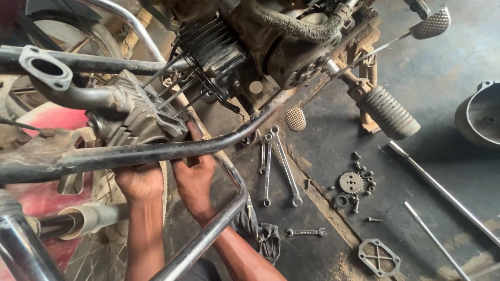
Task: The recorder disassembles a motorcycle engine cylinder head and uses tools to remove components while another person assists.
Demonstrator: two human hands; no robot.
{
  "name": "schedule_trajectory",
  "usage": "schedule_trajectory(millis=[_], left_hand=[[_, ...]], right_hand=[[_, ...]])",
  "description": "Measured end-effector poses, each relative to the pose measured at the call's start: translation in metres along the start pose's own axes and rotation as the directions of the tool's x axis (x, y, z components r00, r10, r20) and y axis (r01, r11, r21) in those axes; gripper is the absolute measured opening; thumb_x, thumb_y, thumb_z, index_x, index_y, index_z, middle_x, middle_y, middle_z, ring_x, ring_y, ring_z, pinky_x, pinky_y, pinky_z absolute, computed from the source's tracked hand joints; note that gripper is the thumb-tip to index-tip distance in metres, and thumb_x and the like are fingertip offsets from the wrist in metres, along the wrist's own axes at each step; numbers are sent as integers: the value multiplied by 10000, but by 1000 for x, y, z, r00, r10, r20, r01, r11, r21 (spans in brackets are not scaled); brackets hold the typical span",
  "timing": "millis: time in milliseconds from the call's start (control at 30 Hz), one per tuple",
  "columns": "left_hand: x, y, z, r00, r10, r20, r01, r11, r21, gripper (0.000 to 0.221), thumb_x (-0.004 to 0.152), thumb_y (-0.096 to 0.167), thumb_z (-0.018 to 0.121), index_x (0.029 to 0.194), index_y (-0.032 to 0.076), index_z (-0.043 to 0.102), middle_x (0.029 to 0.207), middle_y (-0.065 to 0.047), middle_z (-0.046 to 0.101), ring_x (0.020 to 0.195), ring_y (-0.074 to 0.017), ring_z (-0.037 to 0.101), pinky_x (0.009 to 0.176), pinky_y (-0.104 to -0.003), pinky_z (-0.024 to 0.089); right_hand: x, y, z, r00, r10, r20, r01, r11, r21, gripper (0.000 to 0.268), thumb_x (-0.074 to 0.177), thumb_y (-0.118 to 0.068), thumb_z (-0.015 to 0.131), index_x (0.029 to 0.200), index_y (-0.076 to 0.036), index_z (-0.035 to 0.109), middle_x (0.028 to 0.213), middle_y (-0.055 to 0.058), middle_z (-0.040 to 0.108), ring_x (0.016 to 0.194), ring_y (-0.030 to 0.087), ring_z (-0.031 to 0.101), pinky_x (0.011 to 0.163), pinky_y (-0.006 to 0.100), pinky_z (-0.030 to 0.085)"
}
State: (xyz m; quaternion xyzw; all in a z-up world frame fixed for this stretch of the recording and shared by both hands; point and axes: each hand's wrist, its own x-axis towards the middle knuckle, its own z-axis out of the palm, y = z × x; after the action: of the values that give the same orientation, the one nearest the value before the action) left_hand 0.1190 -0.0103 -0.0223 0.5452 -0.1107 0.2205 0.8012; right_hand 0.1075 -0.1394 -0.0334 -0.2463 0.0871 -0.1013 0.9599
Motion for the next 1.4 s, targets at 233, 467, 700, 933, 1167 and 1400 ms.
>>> schedule_trajectory(millis=[233,467,700,933,1167,1400], left_hand=[[2,-9,-9,988,-152,-31,148,983,-111,201,928,184,834,1099,99,773,1065,-17,783,939,-142,751,994,-390,593],[3,-12,-1,982,-189,8,188,969,-159,139,946,218,813,1028,126,749,949,6,774,882,-131,745,907,-359,600],[4,-10,0,979,-163,-123,146,980,-137,115,932,208,790,994,125,739,924,17,763,851,-120,736,868,-340,613],[12,-21,34,995,-89,43,91,994,-57,179,1062,79,799,1170,144,673,944,42,671,801,-80,642,758,-287,545],[15,-17,100,999,-1,36,-1,998,67,730,966,68,785,1580,123,394,1399,-41,554,1257,-185,555,1125,-371,507],[13,-25,113,1000,12,-8,-11,992,124,788,926,89,827,1589,100,401,1461,-49,547,1327,-217,554,1198,-404,479]], right_hand=[[-1,-9,-4,1000,-25,3,25,996,-86,694,914,94,688,1564,34,453,1104,40,688,1011,117,660,942,252,546],[-5,-21,-13,999,37,-27,-43,958,-284,667,983,37,634,1619,-39,447,924,11,621,837,90,575,767,222,495],[-20,-22,-27,949,-307,73,312,881,-355,313,1061,77,555,1353,64,667,1326,170,696,1222,230,682,1027,345,582],[-40,-55,-23,996,-87,8,84,935,-344,214,1076,-43,541,1183,65,691,980,148,783,876,162,757,790,278,602],[-37,-67,-36,987,-98,128,136,933,-334,199,1069,-50,531,1155,61,673,1024,129,763,818,155,751,728,273,593],[-33,-123,-62,864,306,399,118,648,-752,334,973,-166,628,1269,-11,630,917,208,722,765,311,734,702,404,570]])
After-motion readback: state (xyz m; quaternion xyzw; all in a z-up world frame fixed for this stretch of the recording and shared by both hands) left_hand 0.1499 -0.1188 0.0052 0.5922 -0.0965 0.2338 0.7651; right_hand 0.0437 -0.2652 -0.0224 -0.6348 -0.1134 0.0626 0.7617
